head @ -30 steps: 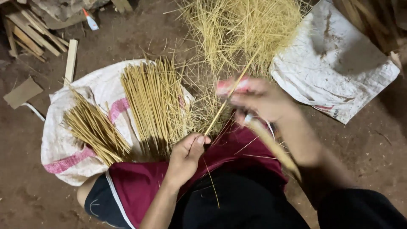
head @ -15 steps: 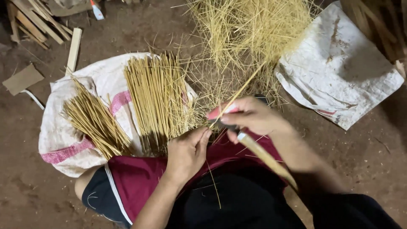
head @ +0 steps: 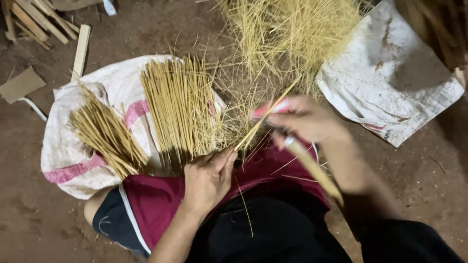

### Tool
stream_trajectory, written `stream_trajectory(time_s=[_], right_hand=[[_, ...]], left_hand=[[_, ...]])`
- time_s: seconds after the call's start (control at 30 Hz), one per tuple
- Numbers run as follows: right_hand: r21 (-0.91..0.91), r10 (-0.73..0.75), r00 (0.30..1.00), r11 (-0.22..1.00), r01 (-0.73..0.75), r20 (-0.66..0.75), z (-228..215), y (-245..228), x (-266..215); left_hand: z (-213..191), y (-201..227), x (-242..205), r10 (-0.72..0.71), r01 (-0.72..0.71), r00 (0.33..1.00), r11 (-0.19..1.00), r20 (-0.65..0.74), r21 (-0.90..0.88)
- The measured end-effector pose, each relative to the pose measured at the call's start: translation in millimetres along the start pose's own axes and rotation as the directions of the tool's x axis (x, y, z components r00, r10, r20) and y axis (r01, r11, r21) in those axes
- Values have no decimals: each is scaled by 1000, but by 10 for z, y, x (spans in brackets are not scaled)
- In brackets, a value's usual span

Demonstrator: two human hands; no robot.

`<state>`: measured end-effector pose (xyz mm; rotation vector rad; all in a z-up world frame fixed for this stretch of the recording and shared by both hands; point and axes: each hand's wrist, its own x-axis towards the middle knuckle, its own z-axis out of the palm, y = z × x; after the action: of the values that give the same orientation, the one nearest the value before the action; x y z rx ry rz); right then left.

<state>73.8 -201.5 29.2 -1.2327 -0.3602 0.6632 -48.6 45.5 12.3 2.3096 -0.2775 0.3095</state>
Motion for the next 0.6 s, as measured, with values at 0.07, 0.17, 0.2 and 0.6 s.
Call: stream_trajectory(time_s=[0.07,0.17,0.2,0.6], right_hand=[[10,-30,996,999,31,-78,-168,-108,-39],[43,-39,993,998,45,-116,-70,-27,45],[92,-3,997,996,9,-72,54,87,83],[190,-171,961,958,214,-217,-653,-291,-96]], left_hand=[[-26,-69,-70,24,-23,999,999,-27,46],[20,-77,6,31,-29,999,998,-39,49],[27,-59,4,-8,8,1000,1000,-7,15],[-164,-50,-99,-56,59,997,997,58,-48]])
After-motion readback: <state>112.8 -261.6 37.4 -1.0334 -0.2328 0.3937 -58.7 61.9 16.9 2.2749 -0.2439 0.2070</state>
